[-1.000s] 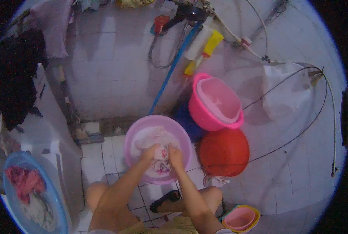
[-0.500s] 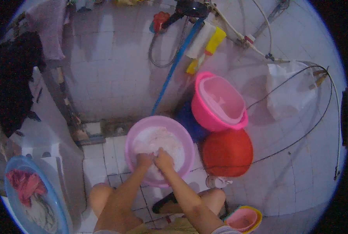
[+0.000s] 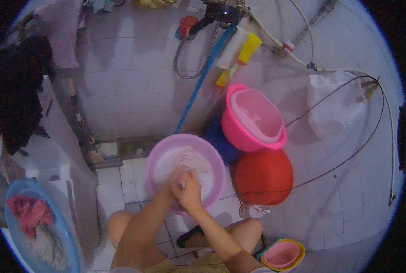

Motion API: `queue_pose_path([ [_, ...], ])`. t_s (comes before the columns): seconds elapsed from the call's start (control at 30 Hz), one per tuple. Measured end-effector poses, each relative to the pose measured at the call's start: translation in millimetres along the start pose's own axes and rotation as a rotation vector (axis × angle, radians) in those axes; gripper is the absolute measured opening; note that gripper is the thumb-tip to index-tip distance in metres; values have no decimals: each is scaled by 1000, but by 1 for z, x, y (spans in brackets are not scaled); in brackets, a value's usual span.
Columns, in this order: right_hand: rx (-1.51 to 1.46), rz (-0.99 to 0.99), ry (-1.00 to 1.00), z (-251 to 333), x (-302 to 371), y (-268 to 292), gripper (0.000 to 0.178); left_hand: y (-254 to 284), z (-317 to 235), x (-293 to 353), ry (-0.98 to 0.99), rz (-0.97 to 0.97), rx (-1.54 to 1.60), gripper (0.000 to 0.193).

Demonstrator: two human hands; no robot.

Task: The person sits on the tiled floor and hand-washes a light-colored patterned cloth in a pink basin filled with soapy water. They repeatedly submerge, scrub, and wring the cloth by hand throughout the clip.

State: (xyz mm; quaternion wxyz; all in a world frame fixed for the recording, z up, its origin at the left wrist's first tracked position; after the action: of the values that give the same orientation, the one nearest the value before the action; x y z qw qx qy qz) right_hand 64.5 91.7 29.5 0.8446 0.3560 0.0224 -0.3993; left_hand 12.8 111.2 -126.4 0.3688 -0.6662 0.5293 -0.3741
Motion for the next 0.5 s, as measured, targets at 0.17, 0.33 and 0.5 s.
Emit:
queue_pose_path([
  [0.17,189,-223,-164,-60,-44,15,26,-7,13,-22,31,-173,52,38],
  [0.33,122,-184,-332,-129,-29,15,32,-41,-11,6,84,-436,-240,37],
  [0.5,91,-11,-161,-21,-8,3,25,-72,-47,38,-166,-139,-366,45],
])
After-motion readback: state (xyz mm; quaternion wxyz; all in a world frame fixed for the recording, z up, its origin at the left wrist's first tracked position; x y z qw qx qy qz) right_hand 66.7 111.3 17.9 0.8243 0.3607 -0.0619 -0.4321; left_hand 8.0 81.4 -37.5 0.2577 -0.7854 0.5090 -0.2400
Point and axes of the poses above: each hand's wrist, its own x-axis away from the middle knuckle, its own y-axis out of the back of the hand, z = x × y, the point moved 8 cm from there along -x, towards the middle knuckle, and after that the axes turned 6 degrees about -x, right-handed, at the moved point
